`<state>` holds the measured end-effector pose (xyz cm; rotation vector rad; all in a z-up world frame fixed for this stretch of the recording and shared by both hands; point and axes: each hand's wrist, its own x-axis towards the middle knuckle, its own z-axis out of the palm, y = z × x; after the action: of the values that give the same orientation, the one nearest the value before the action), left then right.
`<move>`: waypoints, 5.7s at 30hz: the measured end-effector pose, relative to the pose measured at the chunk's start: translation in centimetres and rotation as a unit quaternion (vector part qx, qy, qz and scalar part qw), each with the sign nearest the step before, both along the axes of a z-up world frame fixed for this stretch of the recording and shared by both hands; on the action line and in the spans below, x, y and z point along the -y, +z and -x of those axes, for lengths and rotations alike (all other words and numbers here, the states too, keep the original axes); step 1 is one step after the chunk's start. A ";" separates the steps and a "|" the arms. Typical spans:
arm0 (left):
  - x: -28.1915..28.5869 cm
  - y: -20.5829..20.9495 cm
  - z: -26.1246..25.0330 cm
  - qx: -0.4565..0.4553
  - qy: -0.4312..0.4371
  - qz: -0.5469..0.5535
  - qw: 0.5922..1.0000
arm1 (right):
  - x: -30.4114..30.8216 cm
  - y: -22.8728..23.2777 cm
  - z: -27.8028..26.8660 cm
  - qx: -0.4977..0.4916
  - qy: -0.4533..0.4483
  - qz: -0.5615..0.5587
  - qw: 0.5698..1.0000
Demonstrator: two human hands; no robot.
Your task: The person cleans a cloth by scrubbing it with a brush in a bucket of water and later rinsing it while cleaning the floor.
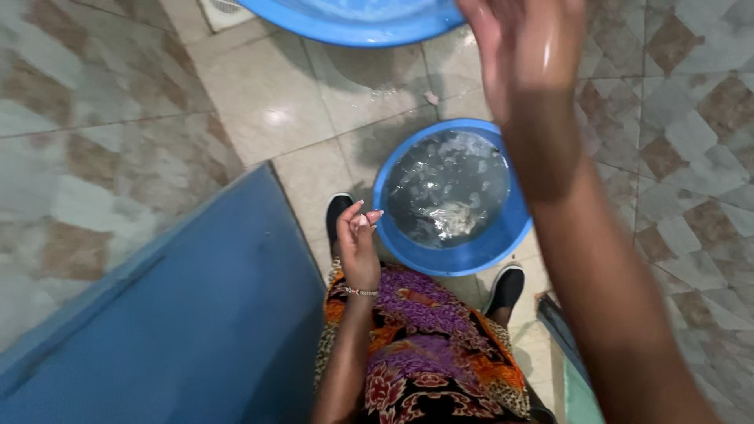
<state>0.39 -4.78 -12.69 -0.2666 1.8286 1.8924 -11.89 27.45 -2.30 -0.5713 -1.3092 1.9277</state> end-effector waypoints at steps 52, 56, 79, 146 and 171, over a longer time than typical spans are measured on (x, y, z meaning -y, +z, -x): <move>-2.0 -16.3 -13.6 0.281 0.200 0.047 0.937 | 16.8 -48.5 -31.2 0.501 0.267 0.097 0.817; -4.0 -18.5 -14.4 0.330 0.114 0.100 0.932 | 19.6 -37.5 -31.8 0.386 0.141 0.342 0.845; -5.4 -19.5 -16.6 0.211 -0.222 0.064 0.950 | 15.0 -33.6 -32.4 0.284 0.110 0.487 0.819; -6.2 -44.2 -16.9 0.447 -0.078 0.065 0.889 | 15.5 -55.7 -41.5 0.389 0.022 0.339 0.856; -6.6 -36.2 -18.5 0.488 -0.106 -0.254 0.828 | 13.0 -38.8 -35.7 0.447 0.147 -0.246 0.847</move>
<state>18.91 1.81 -48.88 -0.6550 0.6157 1.5368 23.79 14.48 -41.05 -1.1103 -2.5056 1.4337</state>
